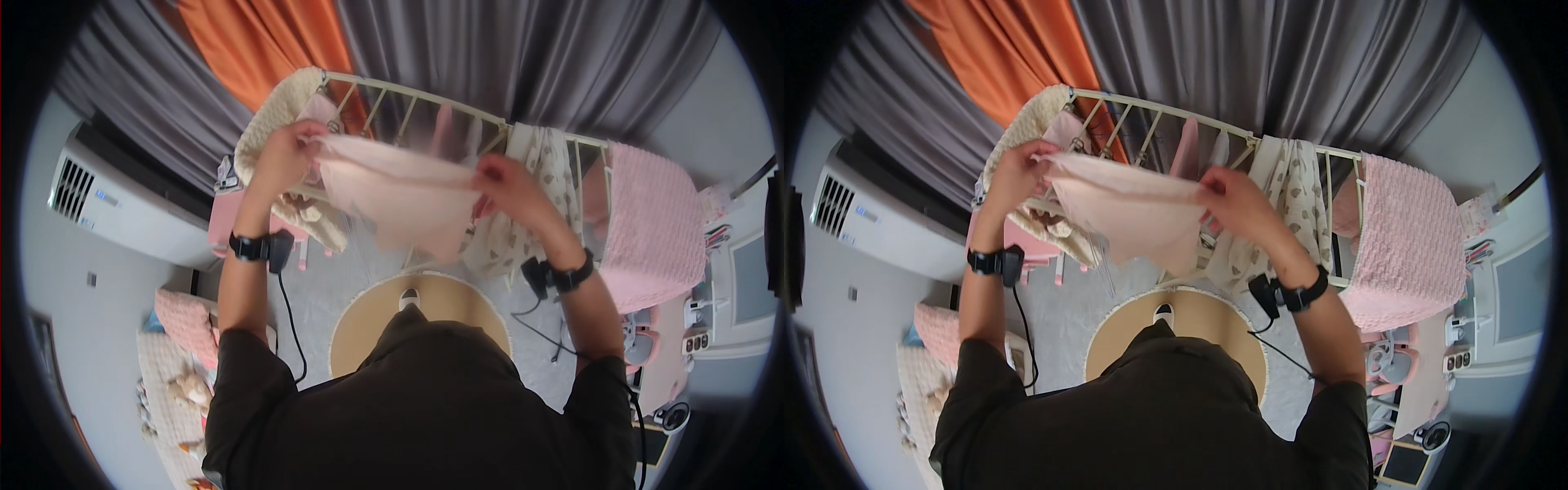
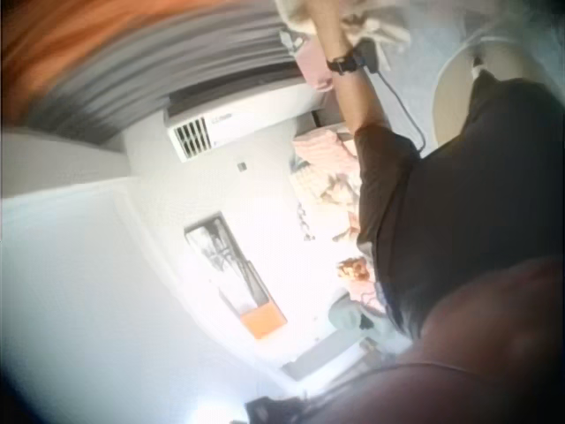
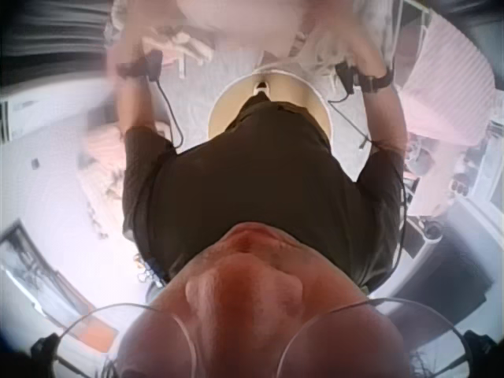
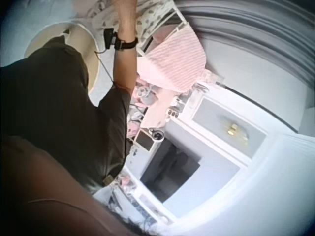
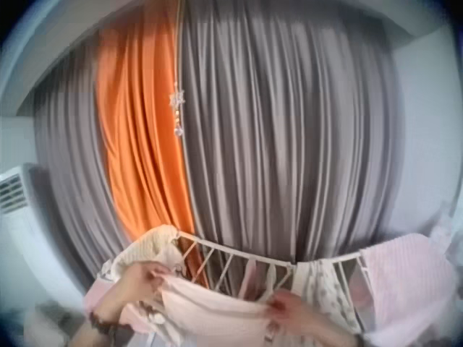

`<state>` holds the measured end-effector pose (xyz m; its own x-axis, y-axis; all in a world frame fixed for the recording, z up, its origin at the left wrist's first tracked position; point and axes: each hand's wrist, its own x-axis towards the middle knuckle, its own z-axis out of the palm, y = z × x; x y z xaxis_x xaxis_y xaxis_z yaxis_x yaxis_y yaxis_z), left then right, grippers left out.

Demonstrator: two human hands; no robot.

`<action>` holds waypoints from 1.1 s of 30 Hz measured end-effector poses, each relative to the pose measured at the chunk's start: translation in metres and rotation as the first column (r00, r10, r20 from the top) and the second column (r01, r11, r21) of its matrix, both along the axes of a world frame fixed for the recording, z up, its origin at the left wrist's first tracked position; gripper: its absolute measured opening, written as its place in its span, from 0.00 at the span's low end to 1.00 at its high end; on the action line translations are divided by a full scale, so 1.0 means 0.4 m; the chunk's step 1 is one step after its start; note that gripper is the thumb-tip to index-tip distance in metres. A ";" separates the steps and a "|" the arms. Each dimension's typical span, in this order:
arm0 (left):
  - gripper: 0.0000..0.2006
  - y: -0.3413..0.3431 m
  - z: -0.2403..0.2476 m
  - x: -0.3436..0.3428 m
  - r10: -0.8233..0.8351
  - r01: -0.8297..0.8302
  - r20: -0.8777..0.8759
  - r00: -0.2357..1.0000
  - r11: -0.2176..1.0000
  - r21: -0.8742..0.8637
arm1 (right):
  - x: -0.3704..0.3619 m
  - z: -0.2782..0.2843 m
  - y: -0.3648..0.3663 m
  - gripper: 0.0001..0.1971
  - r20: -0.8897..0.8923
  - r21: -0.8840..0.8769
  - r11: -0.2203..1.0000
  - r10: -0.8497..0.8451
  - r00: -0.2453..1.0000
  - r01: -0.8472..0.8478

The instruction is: Washing a small white cloth by hand in a bathroom sink using soap and a brush.

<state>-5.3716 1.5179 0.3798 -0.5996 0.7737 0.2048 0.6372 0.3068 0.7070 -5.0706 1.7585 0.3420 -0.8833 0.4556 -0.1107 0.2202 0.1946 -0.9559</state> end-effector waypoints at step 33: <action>0.19 0.544 -0.613 -0.599 -0.358 0.362 -0.296 0.886 0.931 -0.042 | -0.837 -0.499 0.050 0.13 0.161 0.276 0.957 0.045 0.986 -0.089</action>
